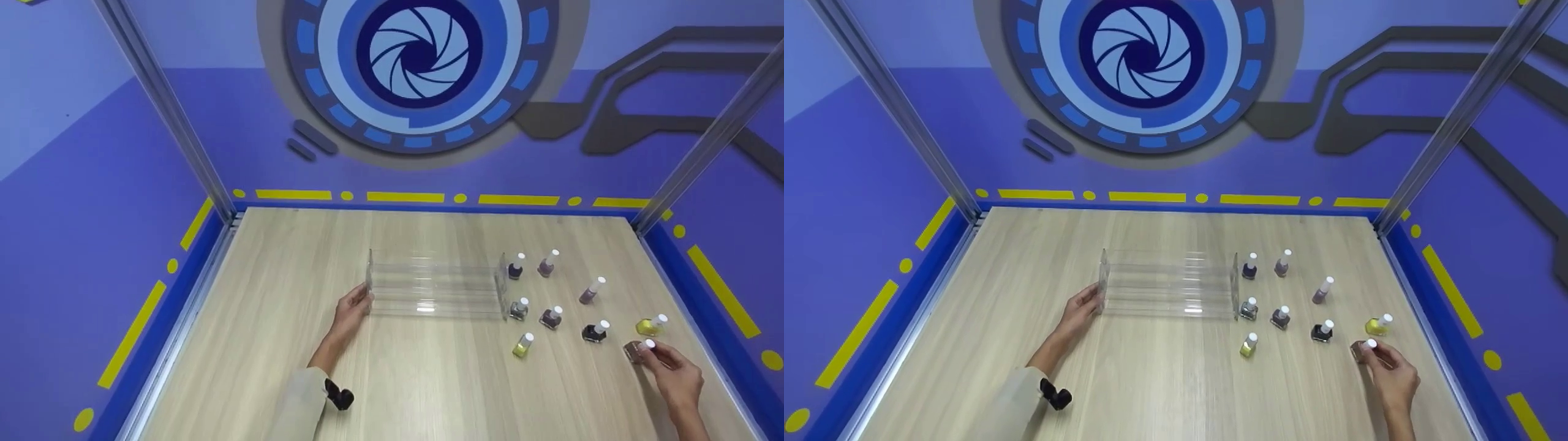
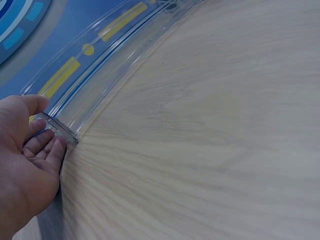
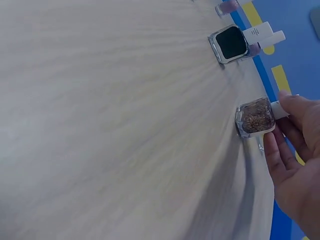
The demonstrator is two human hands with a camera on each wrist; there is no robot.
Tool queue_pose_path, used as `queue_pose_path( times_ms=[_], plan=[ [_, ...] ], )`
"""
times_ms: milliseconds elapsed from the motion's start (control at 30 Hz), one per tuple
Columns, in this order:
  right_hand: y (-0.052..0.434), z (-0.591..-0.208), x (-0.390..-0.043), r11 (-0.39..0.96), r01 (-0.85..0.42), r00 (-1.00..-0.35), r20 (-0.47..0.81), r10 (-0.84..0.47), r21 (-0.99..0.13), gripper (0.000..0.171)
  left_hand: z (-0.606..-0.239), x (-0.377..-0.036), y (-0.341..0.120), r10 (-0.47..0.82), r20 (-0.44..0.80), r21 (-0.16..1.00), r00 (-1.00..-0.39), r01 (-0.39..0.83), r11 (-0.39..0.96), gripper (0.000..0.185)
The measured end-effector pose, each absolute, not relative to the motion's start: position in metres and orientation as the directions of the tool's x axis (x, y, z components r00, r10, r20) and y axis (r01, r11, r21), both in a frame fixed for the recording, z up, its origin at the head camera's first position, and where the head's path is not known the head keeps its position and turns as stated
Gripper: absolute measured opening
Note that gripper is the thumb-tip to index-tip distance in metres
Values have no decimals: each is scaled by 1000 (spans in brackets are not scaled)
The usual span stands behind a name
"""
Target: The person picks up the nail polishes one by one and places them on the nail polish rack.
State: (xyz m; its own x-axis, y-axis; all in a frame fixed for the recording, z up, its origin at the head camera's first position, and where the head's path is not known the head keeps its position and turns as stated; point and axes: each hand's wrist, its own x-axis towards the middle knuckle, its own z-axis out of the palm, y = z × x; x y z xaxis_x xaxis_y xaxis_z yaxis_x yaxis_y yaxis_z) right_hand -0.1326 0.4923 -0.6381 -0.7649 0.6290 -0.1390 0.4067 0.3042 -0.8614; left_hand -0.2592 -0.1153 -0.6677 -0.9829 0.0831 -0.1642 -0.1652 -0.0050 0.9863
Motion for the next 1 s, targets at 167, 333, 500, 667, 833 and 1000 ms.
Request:
queue_pose_path(
  times_ms=[167, 333, 500, 667, 833, 1000],
  plan=[
    [490, -639, -130, 289, 378, -755, -112, 646, -880, 9, -669, -259, -116, 86, -164, 986, -983, -165, -7, 53],
    [489, -637, -129, 299, 372, -755, -100, 648, -879, 9, -670, -260, -116, 89, -160, 987, -983, -162, -18, 52],
    [487, -630, -132, 340, 391, -764, -96, 637, -855, 38, -668, -258, -115, 91, -157, 987, -983, -160, -24, 53],
    [484, -617, -135, 389, 368, -785, -58, 617, -844, 45, -667, -260, -115, 86, -162, 986, -983, -165, -33, 55],
    [476, -597, -139, 355, 307, -795, -32, 606, -883, 25, -669, -261, -115, 76, -192, 980, -979, -195, -33, 55],
    [462, -572, -143, 310, 247, -827, -33, 561, -918, 17, -669, -261, -116, 76, -205, 976, -976, -209, -54, 54]
  ],
)
